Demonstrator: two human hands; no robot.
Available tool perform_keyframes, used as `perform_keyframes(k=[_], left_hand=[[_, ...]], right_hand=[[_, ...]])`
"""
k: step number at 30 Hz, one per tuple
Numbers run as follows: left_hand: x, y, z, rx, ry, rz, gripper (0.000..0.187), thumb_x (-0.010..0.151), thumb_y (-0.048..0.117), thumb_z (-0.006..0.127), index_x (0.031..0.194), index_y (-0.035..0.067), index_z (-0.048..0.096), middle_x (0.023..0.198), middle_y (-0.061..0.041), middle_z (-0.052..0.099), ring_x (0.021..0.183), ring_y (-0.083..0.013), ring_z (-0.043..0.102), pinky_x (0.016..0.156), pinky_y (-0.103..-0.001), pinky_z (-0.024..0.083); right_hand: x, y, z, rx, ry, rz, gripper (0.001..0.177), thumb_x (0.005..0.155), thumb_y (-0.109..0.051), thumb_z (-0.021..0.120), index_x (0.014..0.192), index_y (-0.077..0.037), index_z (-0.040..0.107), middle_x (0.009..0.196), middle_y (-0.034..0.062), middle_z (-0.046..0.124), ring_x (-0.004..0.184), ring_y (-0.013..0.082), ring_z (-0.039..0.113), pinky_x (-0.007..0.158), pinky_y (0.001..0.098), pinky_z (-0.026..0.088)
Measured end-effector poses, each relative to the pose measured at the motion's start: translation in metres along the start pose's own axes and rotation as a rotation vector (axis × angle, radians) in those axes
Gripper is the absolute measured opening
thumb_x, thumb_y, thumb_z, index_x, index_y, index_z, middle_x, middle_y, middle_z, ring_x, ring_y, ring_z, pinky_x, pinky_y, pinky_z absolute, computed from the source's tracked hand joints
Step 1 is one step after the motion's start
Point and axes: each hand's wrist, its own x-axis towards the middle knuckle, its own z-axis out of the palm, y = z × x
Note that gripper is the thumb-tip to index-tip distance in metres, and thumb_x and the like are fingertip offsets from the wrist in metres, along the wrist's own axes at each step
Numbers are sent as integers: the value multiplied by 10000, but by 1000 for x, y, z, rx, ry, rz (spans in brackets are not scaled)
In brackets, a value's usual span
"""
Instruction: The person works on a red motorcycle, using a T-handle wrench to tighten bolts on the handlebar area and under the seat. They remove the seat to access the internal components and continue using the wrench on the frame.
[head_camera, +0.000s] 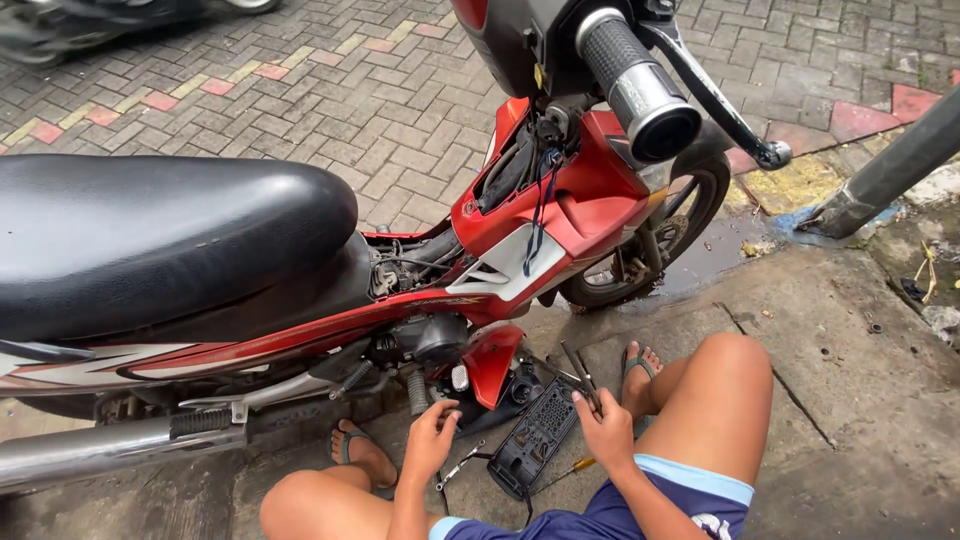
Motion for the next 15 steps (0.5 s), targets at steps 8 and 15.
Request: perform_keyframes(k=[8, 15], left_hand=[[-7, 24, 58, -443, -142, -167, 434, 1012, 374, 494, 1373, 152, 586, 1266, -63, 745, 981, -183, 725, 906, -342, 556], [3, 2, 80, -1333, -11, -164, 313, 1041, 128, 472, 1256, -76, 572, 1128, -307, 712, 835, -379, 724, 730, -461, 614]], right_hand=[[-37, -16, 3, 137, -124, -461, 412, 886, -201, 741, 642, -134, 416, 551, -16, 384, 475, 134, 354, 469, 317, 300], [-47, -61, 4, 171, -474, -858, 448, 989, -259, 688, 671, -107, 413, 602, 48, 407, 502, 250, 361, 504, 374, 308]])
